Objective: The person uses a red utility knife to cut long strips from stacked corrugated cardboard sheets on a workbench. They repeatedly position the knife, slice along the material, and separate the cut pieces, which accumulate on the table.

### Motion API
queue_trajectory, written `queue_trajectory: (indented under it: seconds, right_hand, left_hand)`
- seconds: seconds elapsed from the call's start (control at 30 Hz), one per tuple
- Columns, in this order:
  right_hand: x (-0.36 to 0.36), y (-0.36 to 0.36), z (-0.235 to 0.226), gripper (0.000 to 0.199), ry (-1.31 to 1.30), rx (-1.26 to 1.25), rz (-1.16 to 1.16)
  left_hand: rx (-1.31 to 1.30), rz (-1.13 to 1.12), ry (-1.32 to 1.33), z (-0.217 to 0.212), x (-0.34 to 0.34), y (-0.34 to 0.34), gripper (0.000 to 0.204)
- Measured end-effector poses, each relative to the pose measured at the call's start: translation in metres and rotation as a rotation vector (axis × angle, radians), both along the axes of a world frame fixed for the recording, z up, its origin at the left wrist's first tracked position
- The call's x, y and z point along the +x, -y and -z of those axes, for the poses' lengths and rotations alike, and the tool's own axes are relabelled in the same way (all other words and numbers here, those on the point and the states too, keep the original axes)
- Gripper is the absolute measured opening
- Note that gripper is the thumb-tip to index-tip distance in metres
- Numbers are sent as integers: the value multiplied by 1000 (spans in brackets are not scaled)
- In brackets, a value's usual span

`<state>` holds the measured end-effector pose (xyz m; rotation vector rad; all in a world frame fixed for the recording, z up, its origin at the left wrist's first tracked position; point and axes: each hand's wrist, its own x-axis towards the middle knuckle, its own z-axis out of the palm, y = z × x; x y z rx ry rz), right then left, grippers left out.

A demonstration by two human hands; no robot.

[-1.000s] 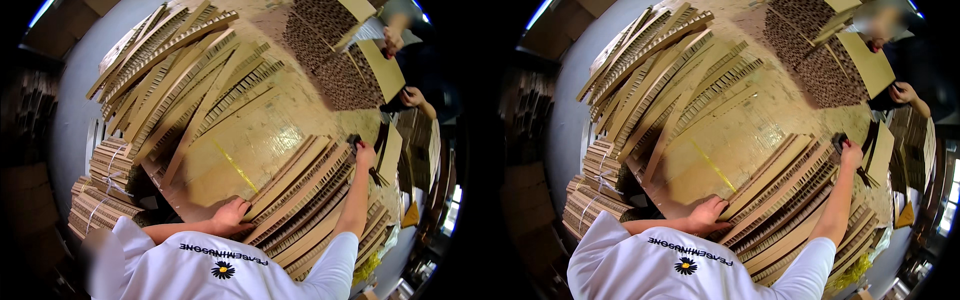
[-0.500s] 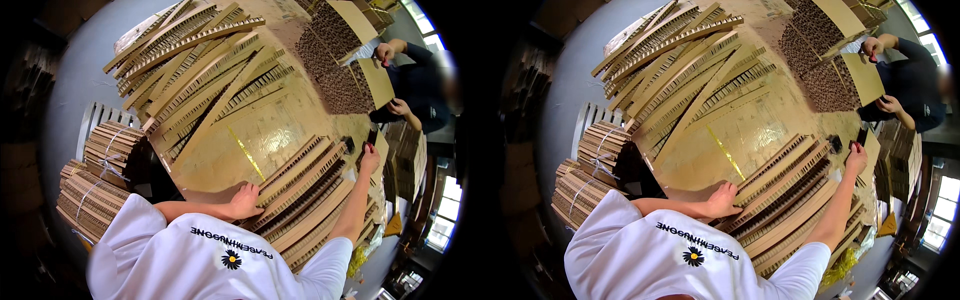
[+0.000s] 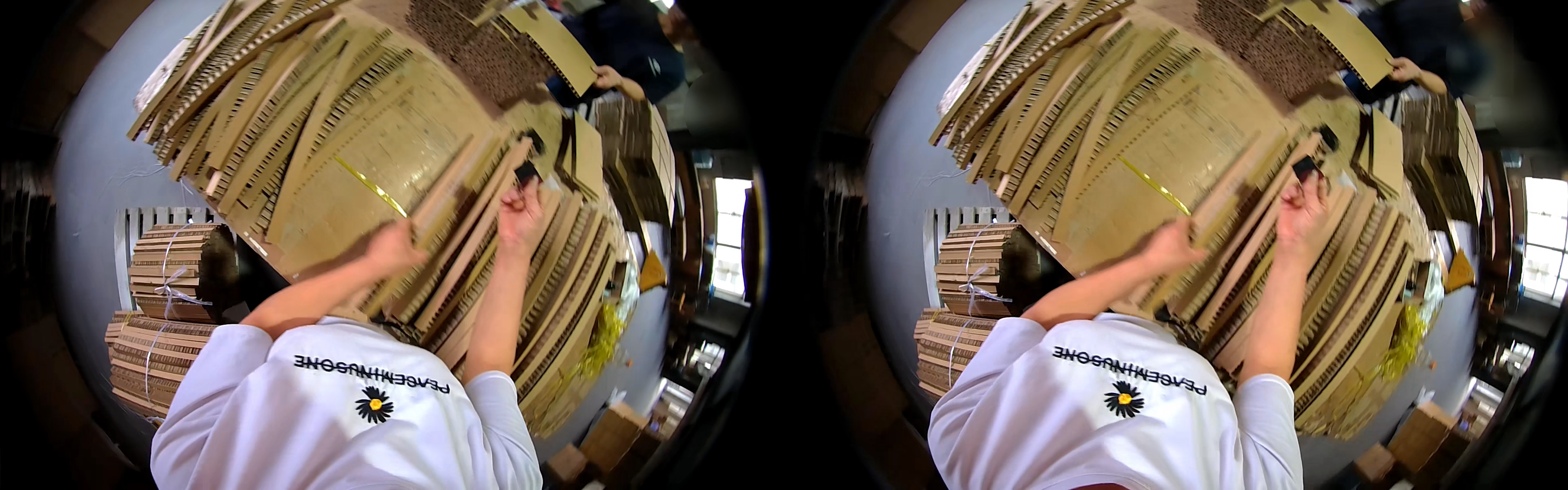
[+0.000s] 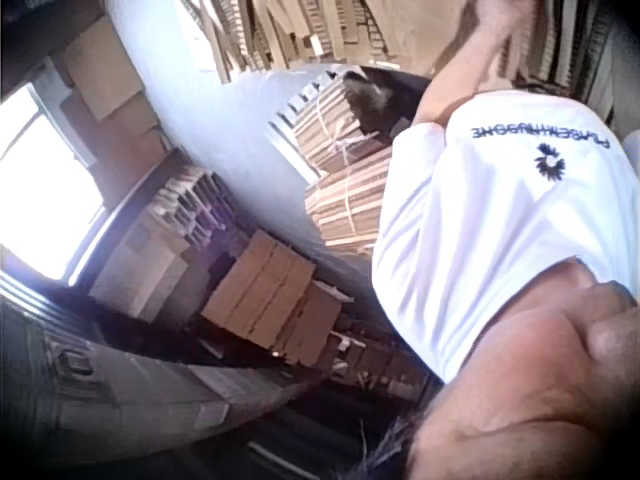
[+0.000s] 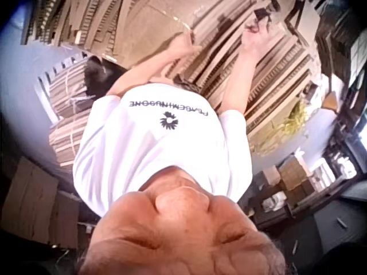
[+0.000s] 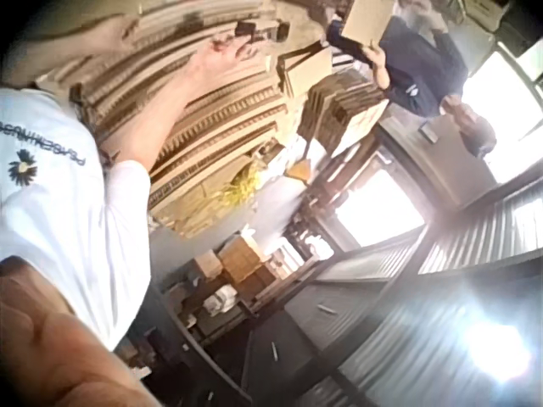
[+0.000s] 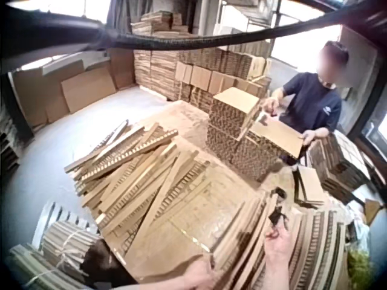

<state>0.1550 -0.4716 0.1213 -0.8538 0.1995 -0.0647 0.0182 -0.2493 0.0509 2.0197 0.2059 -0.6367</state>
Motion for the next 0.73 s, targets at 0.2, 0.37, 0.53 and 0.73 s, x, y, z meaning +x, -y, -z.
queue_trajectory:
  seconds: [0.2,0.37,0.53,0.73]
  right_hand:
    - [-46,-35,3,14,-6,-32,-75]
    - [-70,-80,17,14,-100,-63,-158]
    - [-89,-80,18,14,-92,-160,-208]
    - [-116,-72,-4,15,-156,-377,-179]
  left_hand:
    - [712,26,380,-8,-26,-111,75]
    - [779,-73,614,18,-66,-126,76]
    - [544,-125,594,-4,-75,-103,71]
    - [537,35,418,49,-80,-52,99]
